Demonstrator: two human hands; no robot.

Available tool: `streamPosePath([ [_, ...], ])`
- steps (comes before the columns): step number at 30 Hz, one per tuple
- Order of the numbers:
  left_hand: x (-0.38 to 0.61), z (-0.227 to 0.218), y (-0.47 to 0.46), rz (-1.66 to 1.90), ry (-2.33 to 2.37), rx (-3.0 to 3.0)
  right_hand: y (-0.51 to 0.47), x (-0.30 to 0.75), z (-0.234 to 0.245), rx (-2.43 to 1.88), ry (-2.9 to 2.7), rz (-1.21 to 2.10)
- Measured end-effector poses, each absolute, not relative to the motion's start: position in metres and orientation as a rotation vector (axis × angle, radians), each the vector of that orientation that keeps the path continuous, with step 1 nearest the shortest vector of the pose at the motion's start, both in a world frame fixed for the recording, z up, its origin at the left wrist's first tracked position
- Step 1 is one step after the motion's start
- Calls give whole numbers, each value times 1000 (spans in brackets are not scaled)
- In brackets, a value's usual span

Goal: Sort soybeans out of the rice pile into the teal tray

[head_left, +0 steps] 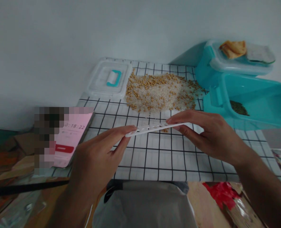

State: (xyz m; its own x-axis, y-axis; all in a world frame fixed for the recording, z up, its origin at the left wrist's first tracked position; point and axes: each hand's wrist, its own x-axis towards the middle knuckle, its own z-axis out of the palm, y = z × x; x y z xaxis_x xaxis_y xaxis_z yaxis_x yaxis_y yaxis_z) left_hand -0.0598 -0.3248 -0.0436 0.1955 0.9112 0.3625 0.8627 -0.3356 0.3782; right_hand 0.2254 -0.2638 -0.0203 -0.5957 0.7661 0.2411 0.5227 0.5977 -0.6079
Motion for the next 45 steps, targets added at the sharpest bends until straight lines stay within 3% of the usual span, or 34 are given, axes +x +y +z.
streamPosePath([
  [45,-53,-41,-330,817,1767,2331,-276,230,-23,-997,-2337,673],
])
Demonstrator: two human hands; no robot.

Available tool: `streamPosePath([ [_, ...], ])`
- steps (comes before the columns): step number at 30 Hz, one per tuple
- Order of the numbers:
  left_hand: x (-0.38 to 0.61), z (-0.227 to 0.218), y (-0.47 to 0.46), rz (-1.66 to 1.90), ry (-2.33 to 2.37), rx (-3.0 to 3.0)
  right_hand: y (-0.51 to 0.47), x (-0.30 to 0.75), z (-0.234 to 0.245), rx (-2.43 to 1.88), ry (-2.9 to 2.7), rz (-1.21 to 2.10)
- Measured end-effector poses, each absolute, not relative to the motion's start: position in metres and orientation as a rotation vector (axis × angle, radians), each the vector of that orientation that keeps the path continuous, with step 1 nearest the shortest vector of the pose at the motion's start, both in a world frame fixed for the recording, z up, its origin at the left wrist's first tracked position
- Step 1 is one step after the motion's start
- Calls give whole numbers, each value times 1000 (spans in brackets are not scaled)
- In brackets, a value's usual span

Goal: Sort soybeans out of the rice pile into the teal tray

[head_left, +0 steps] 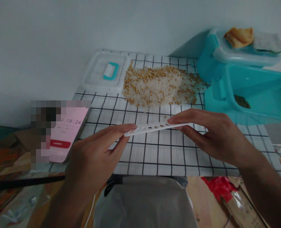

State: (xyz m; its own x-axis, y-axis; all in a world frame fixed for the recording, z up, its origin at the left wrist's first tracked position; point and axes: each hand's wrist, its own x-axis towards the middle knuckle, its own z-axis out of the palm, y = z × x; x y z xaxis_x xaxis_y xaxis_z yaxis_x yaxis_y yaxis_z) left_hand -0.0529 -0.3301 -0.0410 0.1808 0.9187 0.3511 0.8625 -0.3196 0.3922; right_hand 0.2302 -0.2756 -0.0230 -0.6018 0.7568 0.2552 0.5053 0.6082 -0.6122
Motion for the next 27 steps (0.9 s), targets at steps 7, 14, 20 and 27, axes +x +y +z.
streamPosePath([
  [7,-58,-49,-334,805,1699,2404,-278,232,-25,-992,-2345,691],
  [14,-61,-54,-337,768,1627,2335,-283,236,-29,-976,-2334,724],
  [20,-65,-57,-338,754,1604,2358,-287,236,-34,-932,-2318,705],
  [27,-68,-64,-337,755,1604,2334,-284,235,-34,-929,-2336,660],
])
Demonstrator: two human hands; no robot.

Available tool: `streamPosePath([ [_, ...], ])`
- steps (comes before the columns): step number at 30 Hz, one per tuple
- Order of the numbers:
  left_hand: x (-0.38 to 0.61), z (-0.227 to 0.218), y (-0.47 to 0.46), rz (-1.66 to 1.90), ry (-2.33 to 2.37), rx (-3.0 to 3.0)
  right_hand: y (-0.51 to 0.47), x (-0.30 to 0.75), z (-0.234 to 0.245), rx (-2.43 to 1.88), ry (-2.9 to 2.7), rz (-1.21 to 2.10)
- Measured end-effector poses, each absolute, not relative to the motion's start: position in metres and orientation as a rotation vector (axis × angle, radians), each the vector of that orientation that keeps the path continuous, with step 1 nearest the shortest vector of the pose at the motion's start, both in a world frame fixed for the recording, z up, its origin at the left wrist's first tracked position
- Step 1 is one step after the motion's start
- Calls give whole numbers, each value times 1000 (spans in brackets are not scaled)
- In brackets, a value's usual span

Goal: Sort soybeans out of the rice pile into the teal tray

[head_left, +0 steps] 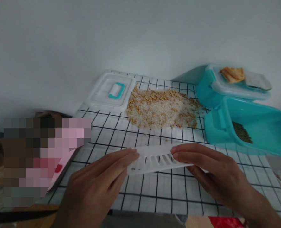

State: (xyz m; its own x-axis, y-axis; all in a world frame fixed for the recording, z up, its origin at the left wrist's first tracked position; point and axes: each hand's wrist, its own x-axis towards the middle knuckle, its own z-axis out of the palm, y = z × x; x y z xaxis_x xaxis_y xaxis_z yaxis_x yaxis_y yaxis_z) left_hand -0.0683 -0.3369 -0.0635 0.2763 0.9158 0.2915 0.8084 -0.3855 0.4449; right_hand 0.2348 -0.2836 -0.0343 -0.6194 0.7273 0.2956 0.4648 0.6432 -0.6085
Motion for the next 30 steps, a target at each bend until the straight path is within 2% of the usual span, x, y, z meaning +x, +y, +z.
streamPosePath([
  [10,-72,-60,-322,772,1651,2340,-278,226,-33,-935,-2328,646],
  [21,-68,-56,-306,945,1710,2329,-250,215,-6,-1024,-2416,548],
  [30,-53,-45,-318,897,1696,2360,-239,224,-3,-1033,-2381,528],
])
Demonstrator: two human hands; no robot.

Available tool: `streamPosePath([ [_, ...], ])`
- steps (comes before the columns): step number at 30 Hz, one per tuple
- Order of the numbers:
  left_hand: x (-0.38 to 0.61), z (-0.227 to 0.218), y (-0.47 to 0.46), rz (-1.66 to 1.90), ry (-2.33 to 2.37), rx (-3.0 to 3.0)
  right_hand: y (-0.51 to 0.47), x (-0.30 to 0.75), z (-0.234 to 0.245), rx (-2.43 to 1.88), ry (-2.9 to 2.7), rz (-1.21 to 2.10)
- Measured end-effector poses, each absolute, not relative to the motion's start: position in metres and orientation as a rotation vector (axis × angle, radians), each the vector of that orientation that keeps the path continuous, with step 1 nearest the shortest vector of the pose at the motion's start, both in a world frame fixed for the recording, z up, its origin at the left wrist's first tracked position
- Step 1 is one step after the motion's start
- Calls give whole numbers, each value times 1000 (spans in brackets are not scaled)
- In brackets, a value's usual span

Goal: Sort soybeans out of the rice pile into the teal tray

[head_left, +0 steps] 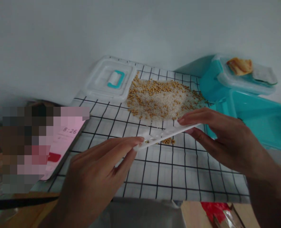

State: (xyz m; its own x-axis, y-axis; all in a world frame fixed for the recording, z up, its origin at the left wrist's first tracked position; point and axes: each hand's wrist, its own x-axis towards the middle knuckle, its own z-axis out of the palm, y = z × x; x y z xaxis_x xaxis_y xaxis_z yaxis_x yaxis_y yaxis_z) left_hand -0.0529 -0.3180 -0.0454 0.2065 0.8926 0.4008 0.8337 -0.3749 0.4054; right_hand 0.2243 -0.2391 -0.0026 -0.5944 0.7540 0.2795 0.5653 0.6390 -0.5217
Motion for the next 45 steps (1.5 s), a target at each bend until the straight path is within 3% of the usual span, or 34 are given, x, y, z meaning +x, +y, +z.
streamPosePath([
  [22,-47,-29,-324,844,1942,2306,-228,213,-23,-985,-2199,747],
  [34,-49,-33,-320,982,1773,2454,-243,223,-26,-978,-2204,675],
  [45,-58,-35,-305,976,1707,2478,-253,232,-36,-1095,-2066,813],
])
